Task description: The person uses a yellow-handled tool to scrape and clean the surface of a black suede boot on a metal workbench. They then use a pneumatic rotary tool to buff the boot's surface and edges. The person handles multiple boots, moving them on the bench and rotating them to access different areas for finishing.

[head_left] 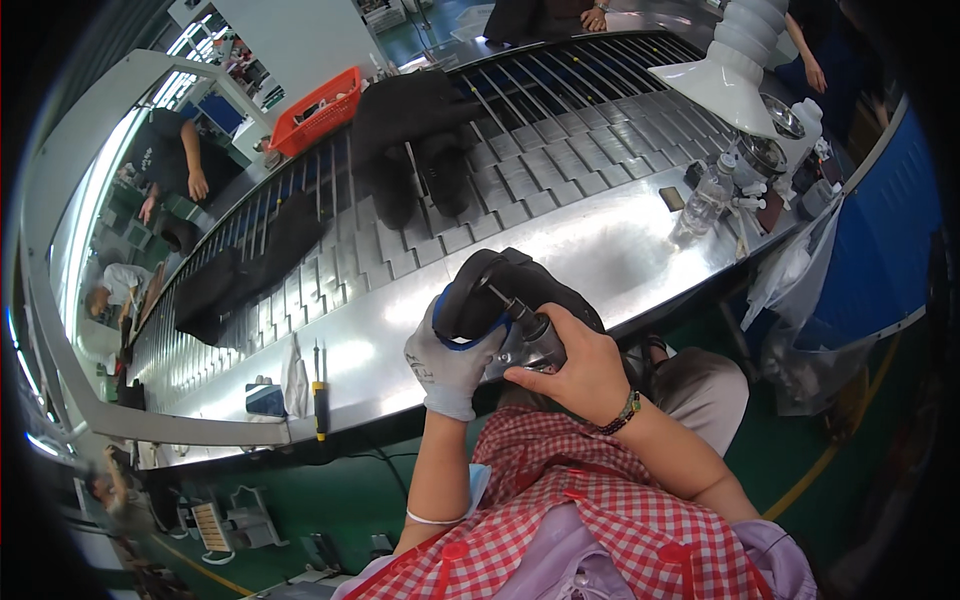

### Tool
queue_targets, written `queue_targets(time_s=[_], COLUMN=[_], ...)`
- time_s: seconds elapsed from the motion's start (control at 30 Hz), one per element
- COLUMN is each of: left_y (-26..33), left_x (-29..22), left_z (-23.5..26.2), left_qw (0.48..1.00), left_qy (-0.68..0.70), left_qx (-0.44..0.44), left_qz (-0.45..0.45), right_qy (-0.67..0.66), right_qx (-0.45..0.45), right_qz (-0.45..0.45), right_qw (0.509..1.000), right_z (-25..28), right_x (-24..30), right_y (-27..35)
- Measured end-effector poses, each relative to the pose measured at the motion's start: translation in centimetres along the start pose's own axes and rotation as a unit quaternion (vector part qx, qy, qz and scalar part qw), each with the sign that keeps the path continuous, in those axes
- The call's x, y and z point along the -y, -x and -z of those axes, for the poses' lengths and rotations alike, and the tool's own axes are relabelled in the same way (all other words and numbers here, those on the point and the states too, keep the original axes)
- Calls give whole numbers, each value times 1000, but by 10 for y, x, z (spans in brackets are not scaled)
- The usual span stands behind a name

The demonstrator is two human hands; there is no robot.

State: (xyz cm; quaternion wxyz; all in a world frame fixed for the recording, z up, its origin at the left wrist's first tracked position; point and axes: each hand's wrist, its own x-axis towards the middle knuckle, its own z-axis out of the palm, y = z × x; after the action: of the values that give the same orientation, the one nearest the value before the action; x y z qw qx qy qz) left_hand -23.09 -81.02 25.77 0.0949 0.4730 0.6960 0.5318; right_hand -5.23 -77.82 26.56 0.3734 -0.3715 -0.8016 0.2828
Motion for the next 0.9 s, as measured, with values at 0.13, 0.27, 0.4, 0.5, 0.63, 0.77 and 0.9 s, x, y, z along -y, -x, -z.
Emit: queue_targets(time_s=[0.13, 0.27, 0.4, 0.5, 0.63, 0.77, 0.9], left_y=[0, -1, -1, -2, -5, -10, -21], left_x=[-2, -1, 5, -2, 1, -7, -8], left_z=[3, 3, 4, 5, 8, 9, 9], left_qw=[999, 999, 999, 1000, 1000, 999, 997], left_qy=[-41, -36, -15, -7, -19, -52, -57], left_qx=[4, 9, 9, 0, 5, 10, 4], left_qz=[0, 7, 35, 23, 18, -12, -61], right_qy=[47, 75, 37, 69, 89, 107, 80], right_qx=[4, 7, -21, -41, -33, -14, 14], right_qz=[30, 59, 45, 41, 63, 89, 61], right_qw=[998, 995, 998, 996, 993, 990, 995], right_z=[-1, -2, -1, -3, -6, -10, -3], right_x=[9, 13, 11, 4, 11, 13, 16], right_y=[5, 10, 7, 1, 0, 5, 4])
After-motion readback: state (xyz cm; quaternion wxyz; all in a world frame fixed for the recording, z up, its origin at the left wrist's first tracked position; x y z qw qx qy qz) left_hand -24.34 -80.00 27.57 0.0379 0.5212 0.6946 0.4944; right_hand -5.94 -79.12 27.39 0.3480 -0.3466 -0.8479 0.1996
